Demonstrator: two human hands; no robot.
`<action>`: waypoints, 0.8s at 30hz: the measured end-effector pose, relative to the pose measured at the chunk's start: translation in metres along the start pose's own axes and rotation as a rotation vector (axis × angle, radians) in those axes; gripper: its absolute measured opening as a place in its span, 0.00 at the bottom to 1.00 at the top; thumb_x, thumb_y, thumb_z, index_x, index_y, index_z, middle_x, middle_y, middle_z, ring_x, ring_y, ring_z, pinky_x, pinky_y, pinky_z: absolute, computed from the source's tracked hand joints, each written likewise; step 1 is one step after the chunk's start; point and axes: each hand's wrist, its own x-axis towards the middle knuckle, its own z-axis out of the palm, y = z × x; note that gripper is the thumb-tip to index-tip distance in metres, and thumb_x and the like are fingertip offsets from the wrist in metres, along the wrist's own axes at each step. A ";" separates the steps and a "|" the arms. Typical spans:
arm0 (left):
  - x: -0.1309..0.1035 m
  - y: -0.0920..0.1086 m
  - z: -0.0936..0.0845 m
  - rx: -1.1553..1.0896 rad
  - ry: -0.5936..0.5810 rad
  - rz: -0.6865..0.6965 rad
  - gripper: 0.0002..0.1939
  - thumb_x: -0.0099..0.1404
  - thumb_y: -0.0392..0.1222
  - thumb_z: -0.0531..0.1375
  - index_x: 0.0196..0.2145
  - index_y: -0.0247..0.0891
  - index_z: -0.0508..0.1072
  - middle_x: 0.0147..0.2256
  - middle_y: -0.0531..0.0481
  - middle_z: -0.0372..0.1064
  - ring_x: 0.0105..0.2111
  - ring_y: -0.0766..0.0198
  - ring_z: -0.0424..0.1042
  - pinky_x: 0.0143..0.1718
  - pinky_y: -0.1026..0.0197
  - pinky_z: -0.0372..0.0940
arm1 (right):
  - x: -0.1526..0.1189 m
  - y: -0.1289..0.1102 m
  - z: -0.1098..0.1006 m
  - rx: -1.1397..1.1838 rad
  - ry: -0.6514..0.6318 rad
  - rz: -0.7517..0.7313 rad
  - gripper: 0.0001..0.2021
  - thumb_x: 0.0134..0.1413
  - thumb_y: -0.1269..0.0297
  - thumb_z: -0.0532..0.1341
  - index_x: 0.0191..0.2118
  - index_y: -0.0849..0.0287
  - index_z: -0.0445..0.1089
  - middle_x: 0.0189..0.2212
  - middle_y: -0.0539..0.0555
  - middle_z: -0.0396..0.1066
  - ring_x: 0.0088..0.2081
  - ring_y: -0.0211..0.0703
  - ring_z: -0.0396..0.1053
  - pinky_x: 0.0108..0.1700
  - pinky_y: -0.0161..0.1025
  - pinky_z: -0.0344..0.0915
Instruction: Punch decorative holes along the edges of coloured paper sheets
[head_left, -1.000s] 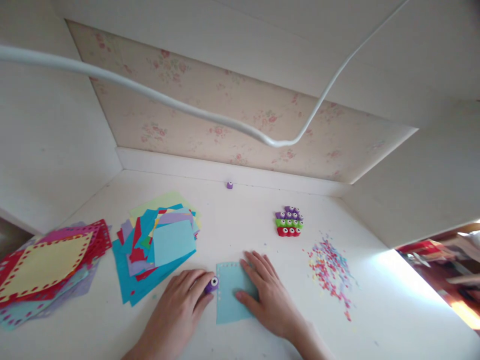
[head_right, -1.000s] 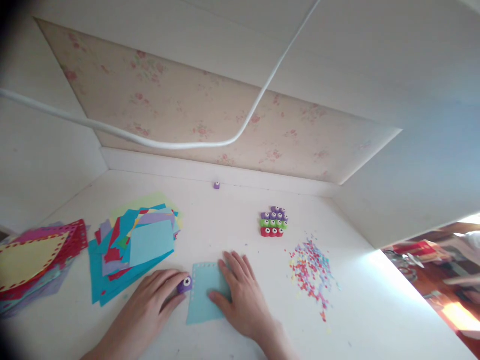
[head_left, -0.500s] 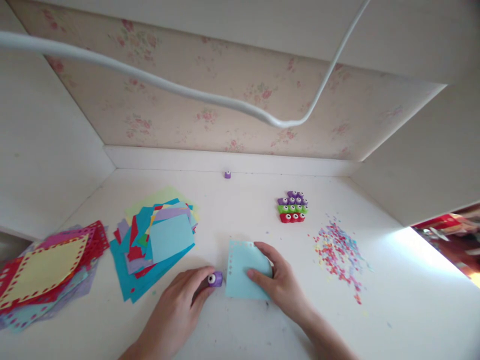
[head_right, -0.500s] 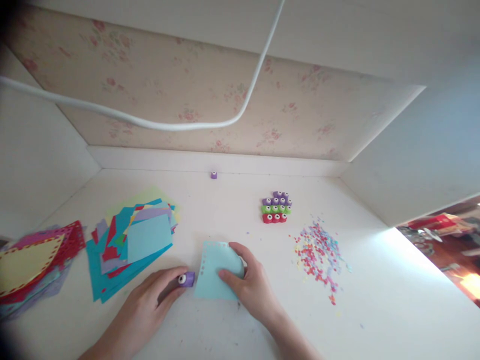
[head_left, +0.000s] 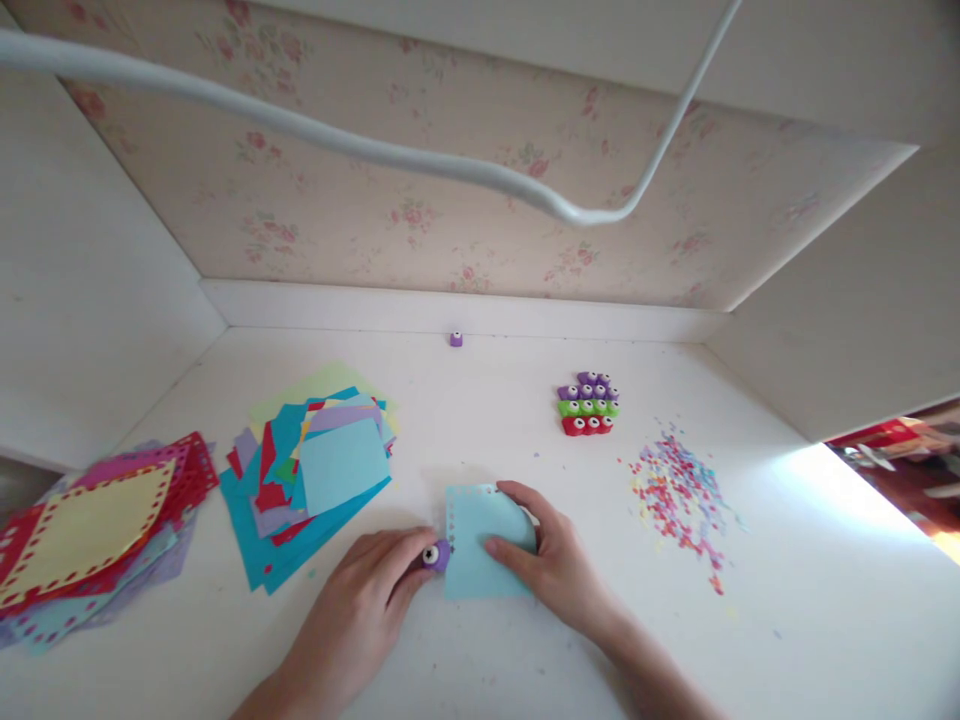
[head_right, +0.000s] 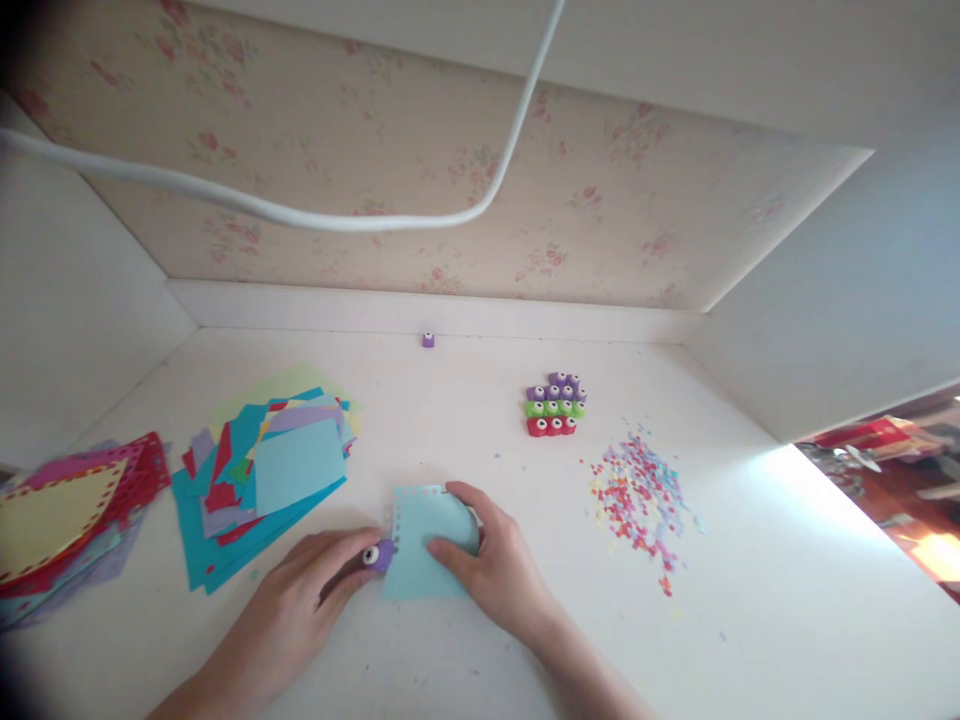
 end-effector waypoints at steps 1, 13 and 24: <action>0.000 0.000 0.000 0.002 -0.009 0.010 0.14 0.70 0.42 0.58 0.52 0.45 0.68 0.46 0.50 0.75 0.46 0.60 0.74 0.48 0.56 0.71 | 0.000 0.000 0.000 -0.026 0.000 -0.009 0.25 0.53 0.58 0.66 0.57 0.51 0.65 0.50 0.55 0.72 0.44 0.48 0.73 0.48 0.46 0.73; 0.003 0.007 -0.003 0.112 -0.038 0.043 0.15 0.68 0.43 0.60 0.52 0.43 0.70 0.46 0.48 0.74 0.46 0.57 0.73 0.48 0.54 0.68 | -0.009 -0.005 -0.008 -0.560 0.021 -0.508 0.22 0.62 0.60 0.60 0.61 0.55 0.63 0.63 0.61 0.59 0.64 0.55 0.57 0.62 0.57 0.60; 0.004 0.013 -0.007 0.112 -0.032 0.086 0.11 0.69 0.37 0.59 0.49 0.40 0.73 0.41 0.49 0.76 0.39 0.60 0.73 0.44 0.56 0.66 | -0.005 -0.010 -0.008 -0.668 -0.099 -0.507 0.15 0.65 0.61 0.58 0.54 0.54 0.70 0.57 0.56 0.69 0.60 0.52 0.63 0.64 0.60 0.55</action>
